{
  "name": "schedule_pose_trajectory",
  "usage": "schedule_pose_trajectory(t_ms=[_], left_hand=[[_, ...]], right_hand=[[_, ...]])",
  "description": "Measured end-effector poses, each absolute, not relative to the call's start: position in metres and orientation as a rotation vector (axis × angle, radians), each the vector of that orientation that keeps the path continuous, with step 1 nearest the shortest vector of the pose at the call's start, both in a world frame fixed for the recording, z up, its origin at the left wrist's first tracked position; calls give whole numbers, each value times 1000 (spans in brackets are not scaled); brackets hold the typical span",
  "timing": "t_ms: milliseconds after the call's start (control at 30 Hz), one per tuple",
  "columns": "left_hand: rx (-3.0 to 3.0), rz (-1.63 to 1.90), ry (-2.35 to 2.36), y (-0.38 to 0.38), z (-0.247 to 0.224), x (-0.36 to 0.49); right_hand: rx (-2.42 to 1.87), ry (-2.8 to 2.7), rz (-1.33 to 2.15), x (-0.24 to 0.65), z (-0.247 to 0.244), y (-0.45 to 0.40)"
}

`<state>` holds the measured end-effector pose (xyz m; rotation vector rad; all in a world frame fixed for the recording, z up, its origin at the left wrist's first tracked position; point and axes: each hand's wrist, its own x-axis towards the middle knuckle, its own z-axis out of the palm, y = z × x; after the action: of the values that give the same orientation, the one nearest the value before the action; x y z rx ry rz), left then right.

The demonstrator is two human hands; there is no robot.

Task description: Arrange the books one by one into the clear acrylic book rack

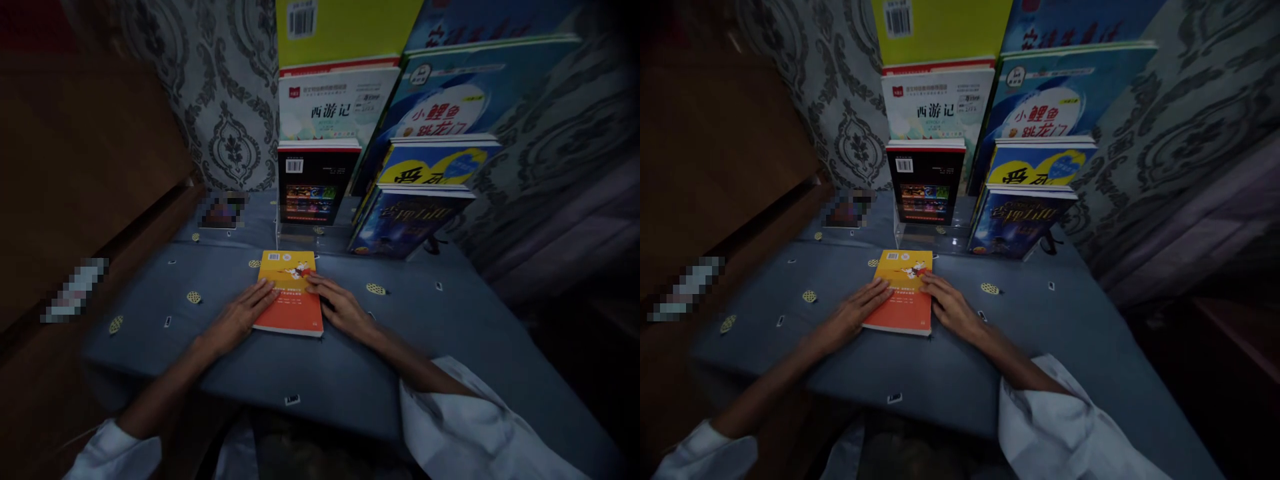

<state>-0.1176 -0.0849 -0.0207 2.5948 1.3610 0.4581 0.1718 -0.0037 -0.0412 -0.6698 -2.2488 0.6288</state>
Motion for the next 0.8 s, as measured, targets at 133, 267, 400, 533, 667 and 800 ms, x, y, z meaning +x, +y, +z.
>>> schedule_pose_trajectory(t_ms=[133,267,400,533,667,800], left_hand=[[2641,392,1425,-76,-20,-115],[2691,335,1455,-73,-17,-114],[2693,252,1442,-74,-12,-116],[2478,419,1416,-63,-8,-119],[2107,712,1494,-33,-9,-119],[1995,790,1539,-4,-12,-113]], right_hand=[[-757,-2238,606,171,-41,3],[-791,-2251,613,170,-40,2],[-817,-2256,617,168,-39,-1],[-886,-2241,605,167,-39,-1],[-924,-2199,645,165,-35,2],[-1018,-2144,696,154,-30,6]])
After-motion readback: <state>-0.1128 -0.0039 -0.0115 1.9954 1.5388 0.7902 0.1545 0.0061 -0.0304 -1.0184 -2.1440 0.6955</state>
